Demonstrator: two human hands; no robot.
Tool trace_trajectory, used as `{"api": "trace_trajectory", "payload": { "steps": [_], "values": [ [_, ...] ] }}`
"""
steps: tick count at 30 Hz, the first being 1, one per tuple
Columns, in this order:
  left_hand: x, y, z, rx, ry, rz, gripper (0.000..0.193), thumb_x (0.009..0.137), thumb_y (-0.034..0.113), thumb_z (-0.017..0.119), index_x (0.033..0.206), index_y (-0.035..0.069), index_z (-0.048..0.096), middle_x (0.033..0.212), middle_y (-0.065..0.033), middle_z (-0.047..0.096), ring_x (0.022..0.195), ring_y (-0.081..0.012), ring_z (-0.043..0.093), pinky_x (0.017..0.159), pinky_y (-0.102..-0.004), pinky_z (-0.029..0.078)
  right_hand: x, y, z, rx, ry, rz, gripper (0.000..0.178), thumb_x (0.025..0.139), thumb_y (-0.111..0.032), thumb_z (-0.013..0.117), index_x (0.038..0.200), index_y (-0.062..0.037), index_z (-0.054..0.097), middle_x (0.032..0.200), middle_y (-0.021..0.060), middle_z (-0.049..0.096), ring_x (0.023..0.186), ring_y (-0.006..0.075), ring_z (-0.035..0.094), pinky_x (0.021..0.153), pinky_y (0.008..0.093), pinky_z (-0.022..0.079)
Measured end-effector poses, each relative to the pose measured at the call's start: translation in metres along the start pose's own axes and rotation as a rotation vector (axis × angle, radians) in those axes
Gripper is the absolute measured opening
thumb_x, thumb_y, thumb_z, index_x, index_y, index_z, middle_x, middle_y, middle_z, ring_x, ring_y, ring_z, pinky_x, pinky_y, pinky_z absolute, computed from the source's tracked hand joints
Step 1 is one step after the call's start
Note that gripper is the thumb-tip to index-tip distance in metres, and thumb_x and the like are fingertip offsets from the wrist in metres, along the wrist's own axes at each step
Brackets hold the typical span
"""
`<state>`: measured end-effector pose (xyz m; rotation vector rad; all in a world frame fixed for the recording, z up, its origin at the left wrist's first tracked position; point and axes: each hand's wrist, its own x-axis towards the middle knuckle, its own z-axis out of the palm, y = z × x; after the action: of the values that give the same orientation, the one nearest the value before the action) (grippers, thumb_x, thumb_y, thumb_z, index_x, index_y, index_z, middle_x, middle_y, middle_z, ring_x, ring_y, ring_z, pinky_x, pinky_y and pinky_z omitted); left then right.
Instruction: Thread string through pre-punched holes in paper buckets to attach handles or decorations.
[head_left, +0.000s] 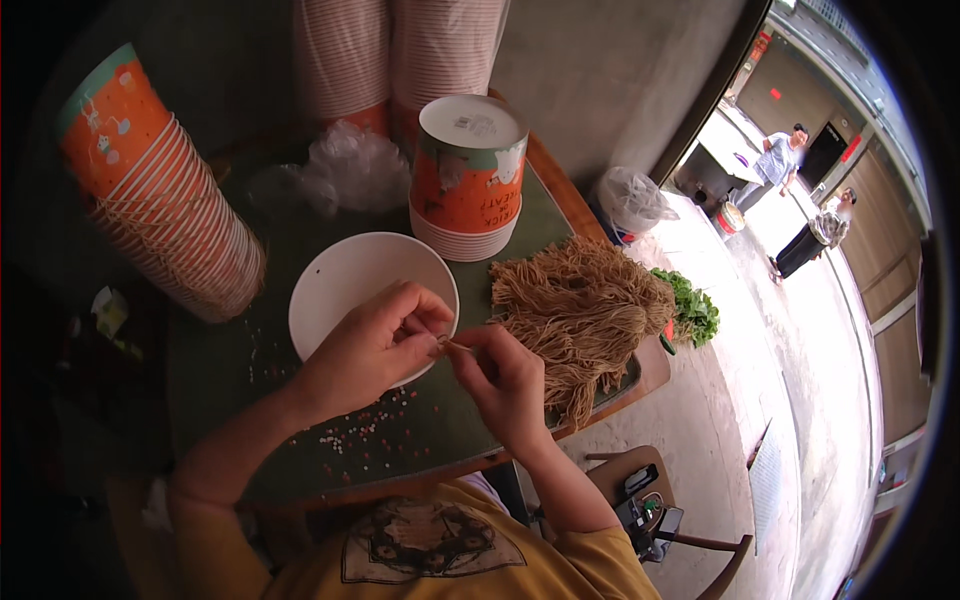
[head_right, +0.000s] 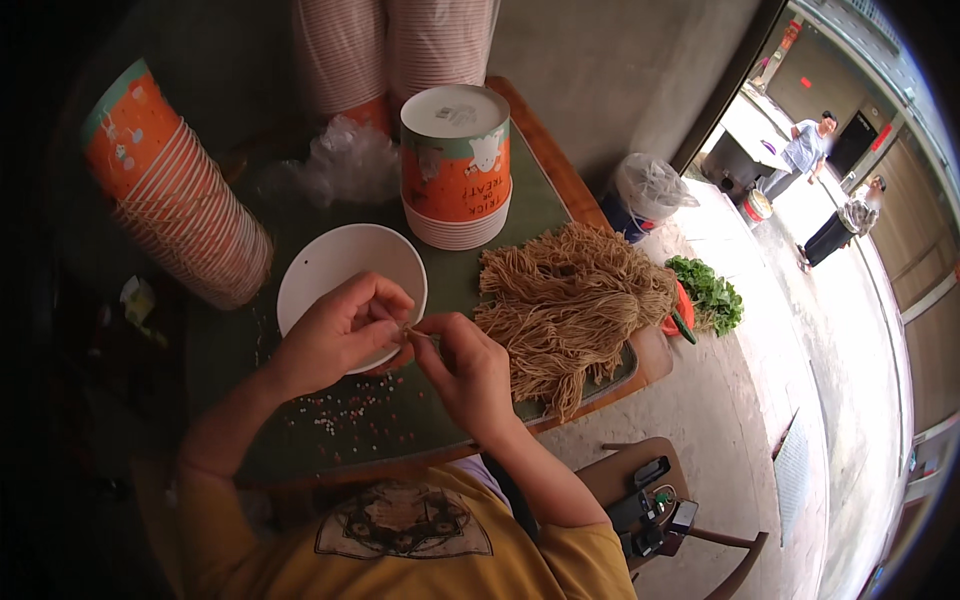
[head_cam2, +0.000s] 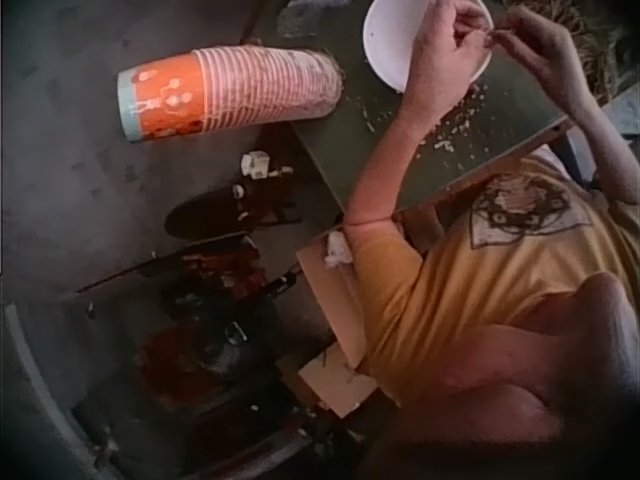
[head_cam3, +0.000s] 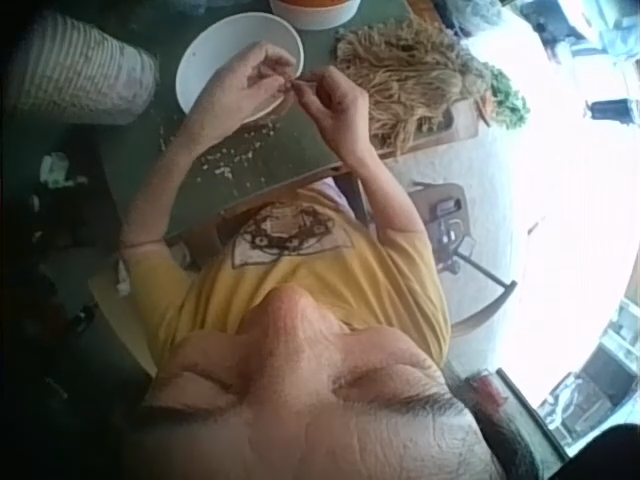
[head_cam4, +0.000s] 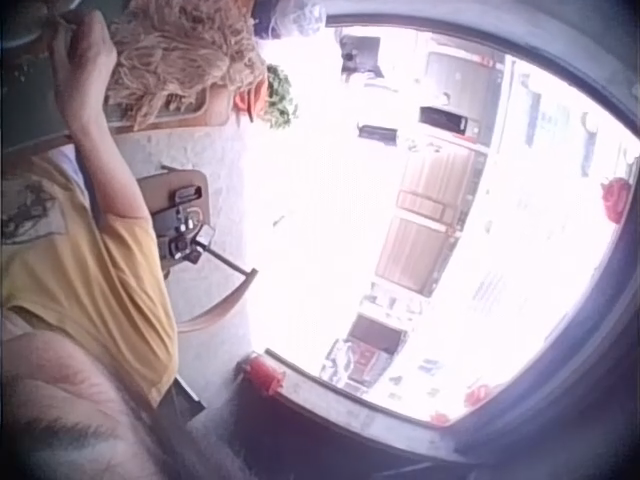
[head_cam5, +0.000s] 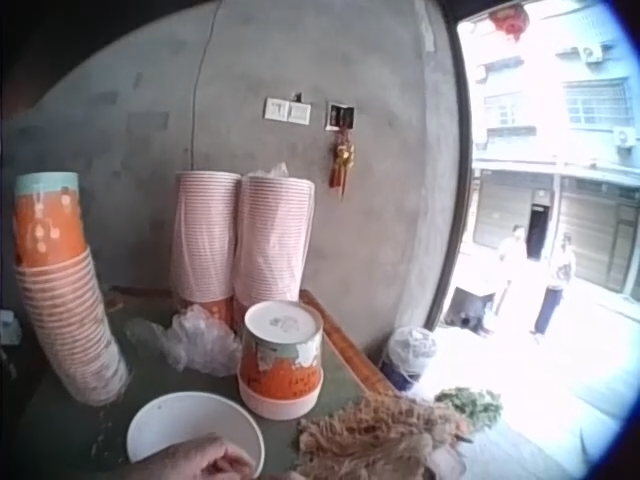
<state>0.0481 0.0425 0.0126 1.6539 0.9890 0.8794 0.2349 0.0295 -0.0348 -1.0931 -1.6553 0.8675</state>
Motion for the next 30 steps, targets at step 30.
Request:
{"api": "trace_trajectory", "payload": {
  "steps": [30],
  "values": [
    [-0.011, -0.002, -0.006, 0.564, 0.181, 0.243, 0.022, 0.085, 0.001, 0.062, 0.105, 0.003, 0.055, 0.099, -0.0107, 0.054, 0.087, -0.0252, 0.061, 0.075, -0.0357, 0.05, 0.001, 0.004, 0.012, 0.146, 0.026, 0.016, 0.009, 0.092, -0.006, 0.062, 0.098, -0.0004, 0.059, 0.077, 0.0004, 0.063, 0.068, 0.003, 0.055, 0.063, 0.019, 0.046]
  ]
}}
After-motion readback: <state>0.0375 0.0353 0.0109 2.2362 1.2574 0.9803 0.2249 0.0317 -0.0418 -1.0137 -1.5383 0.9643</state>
